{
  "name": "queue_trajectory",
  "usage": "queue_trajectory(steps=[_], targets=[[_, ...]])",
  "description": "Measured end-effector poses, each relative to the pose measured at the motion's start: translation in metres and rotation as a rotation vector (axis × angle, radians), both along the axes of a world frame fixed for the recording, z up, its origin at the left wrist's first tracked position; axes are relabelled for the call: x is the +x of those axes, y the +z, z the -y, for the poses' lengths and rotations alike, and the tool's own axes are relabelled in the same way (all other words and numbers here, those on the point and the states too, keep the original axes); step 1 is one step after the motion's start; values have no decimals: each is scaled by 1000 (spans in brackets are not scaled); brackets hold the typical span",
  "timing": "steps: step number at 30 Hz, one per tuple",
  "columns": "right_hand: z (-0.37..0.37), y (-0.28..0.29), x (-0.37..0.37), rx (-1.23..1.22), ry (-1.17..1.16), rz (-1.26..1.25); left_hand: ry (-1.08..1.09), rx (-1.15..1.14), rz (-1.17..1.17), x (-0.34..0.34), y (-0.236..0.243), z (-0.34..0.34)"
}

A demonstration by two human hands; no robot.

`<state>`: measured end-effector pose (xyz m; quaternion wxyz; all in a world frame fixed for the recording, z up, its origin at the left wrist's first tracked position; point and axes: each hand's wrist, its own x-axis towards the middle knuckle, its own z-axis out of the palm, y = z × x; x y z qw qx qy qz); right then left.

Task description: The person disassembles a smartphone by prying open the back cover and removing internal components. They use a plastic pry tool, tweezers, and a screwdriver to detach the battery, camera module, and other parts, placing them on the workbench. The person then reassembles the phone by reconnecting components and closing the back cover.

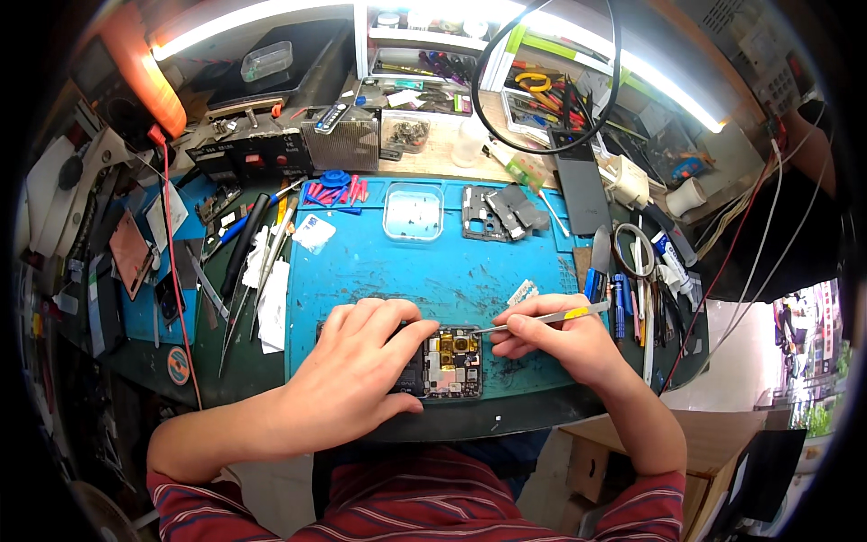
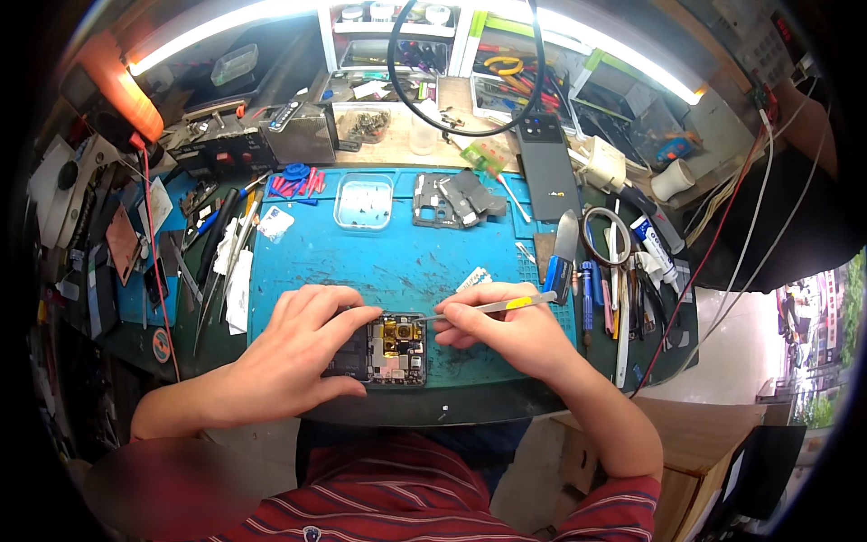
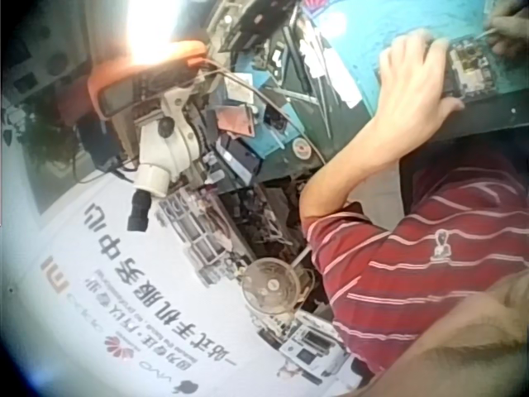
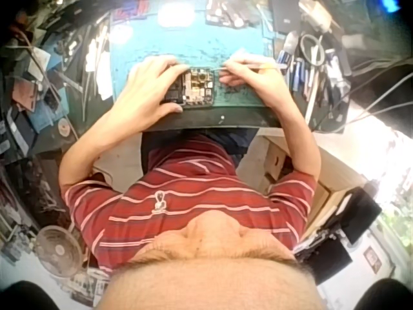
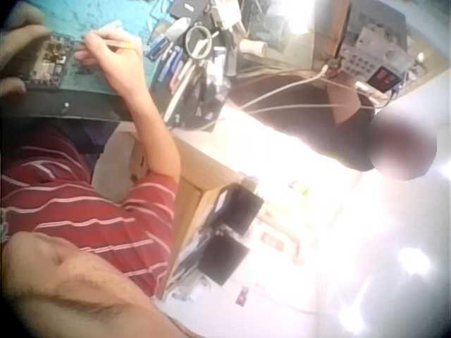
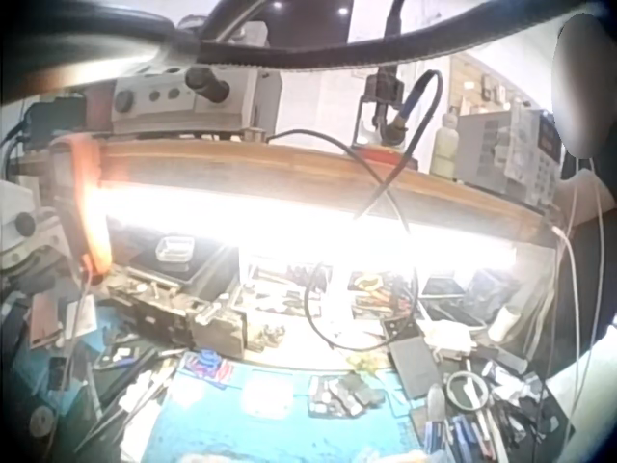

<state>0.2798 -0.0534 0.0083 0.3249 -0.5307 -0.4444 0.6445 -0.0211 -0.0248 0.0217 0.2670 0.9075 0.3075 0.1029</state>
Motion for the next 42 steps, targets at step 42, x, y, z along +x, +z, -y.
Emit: queue_trajectory(steps=[42], targets=[[-5,-3,11,-47,-18,-157,-6,-15,6,3,0,-1]])
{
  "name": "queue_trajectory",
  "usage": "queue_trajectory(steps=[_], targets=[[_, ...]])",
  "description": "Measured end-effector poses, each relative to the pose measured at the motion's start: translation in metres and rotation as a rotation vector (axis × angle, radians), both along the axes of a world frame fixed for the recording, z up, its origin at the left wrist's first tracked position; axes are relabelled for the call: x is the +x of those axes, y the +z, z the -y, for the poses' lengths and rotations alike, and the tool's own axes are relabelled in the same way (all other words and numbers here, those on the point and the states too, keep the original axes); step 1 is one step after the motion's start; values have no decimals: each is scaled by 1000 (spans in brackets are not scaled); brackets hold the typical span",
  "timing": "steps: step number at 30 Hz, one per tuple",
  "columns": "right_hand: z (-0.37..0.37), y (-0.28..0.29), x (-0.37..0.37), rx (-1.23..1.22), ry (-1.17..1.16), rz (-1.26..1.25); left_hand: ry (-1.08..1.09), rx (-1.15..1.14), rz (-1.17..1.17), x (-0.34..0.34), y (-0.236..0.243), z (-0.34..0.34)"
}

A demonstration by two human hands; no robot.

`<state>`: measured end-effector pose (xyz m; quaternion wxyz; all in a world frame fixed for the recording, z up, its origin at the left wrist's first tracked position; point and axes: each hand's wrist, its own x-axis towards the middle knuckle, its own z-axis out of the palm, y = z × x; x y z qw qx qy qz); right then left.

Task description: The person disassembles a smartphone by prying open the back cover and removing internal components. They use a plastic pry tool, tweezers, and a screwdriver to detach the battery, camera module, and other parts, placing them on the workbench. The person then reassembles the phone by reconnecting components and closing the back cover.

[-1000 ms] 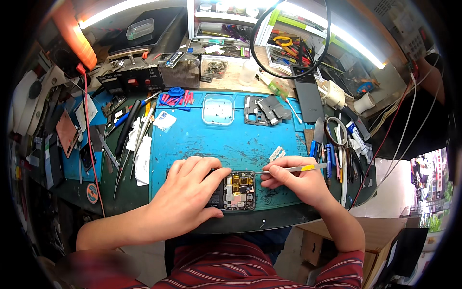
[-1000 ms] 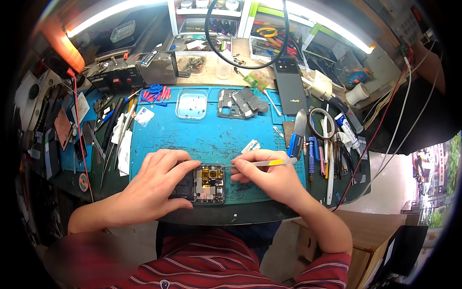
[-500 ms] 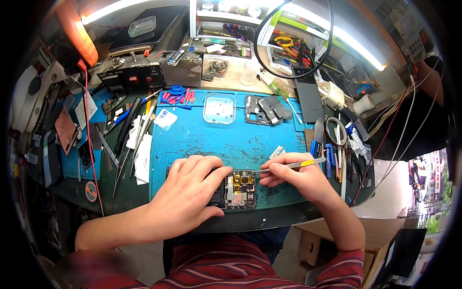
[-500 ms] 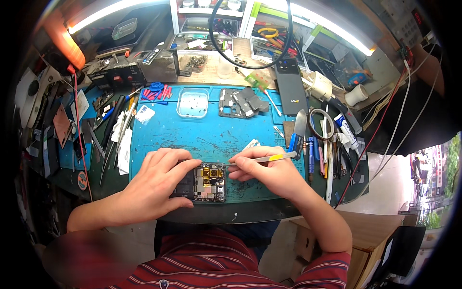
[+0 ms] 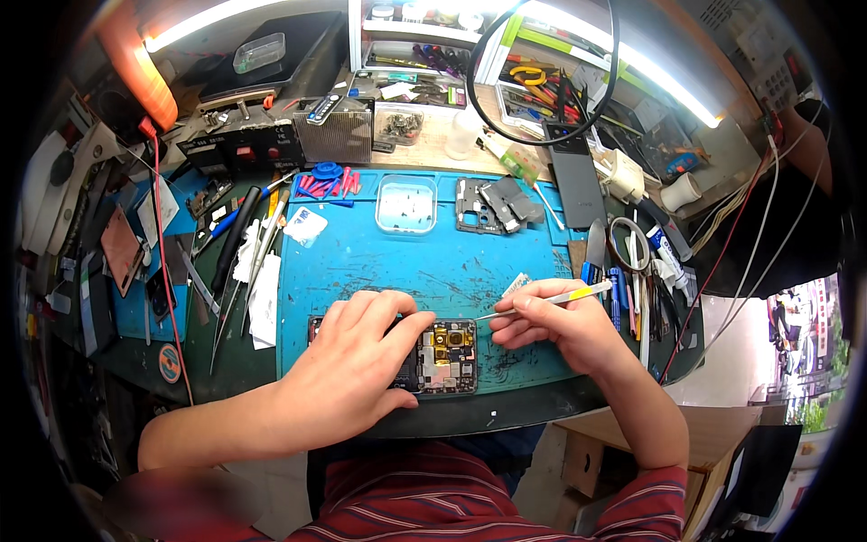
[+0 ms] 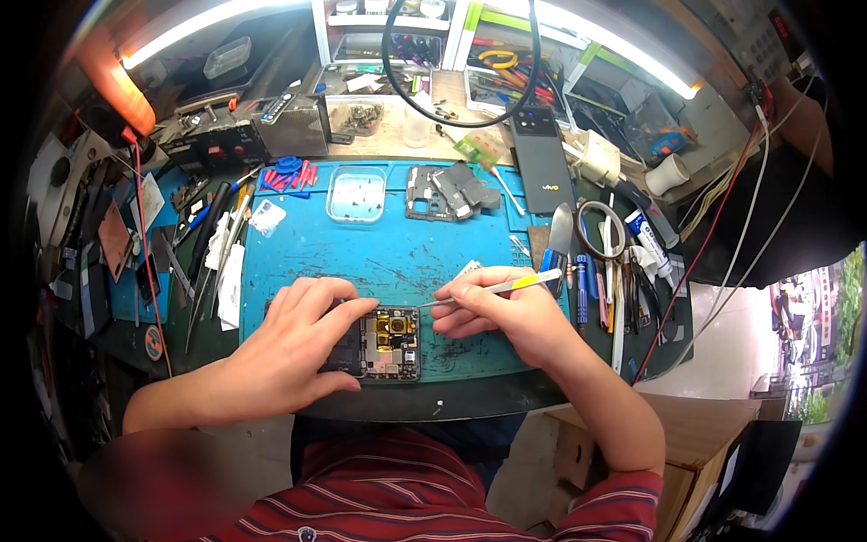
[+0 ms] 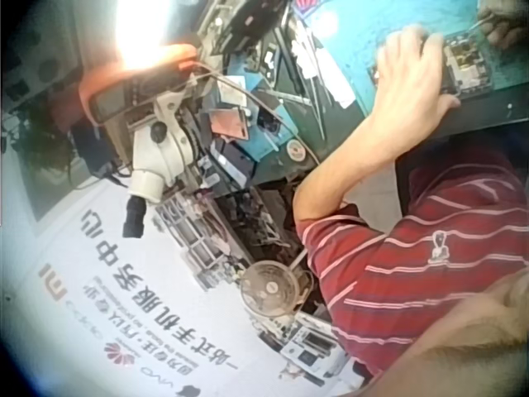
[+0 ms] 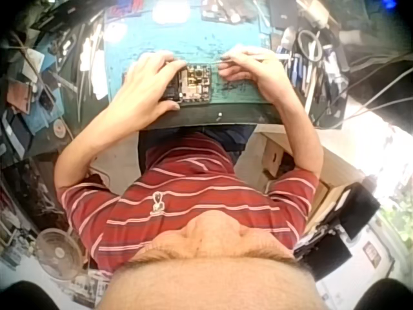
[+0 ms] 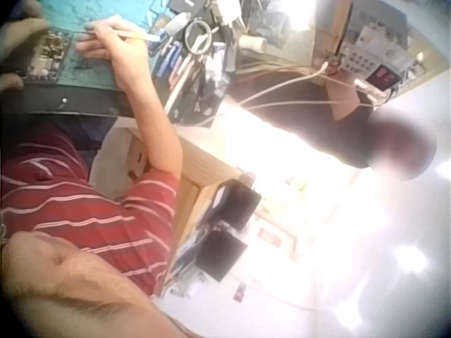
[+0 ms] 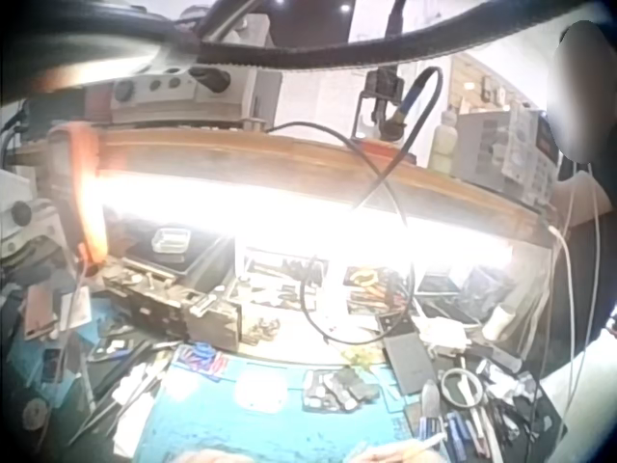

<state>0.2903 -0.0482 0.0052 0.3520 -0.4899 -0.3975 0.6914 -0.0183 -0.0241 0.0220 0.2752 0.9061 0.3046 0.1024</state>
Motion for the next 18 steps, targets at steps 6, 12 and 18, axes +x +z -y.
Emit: queue_trajectory(steps=[6,12,18], targets=[[2,2,-4,13,28,88,-4,2,4,1,0,-1],[3,3,-6,27,35,111,-10,3,4,0,-1,-1],[1,5,-8,25,56,131,-4,3,8,-1,-2,-1]])
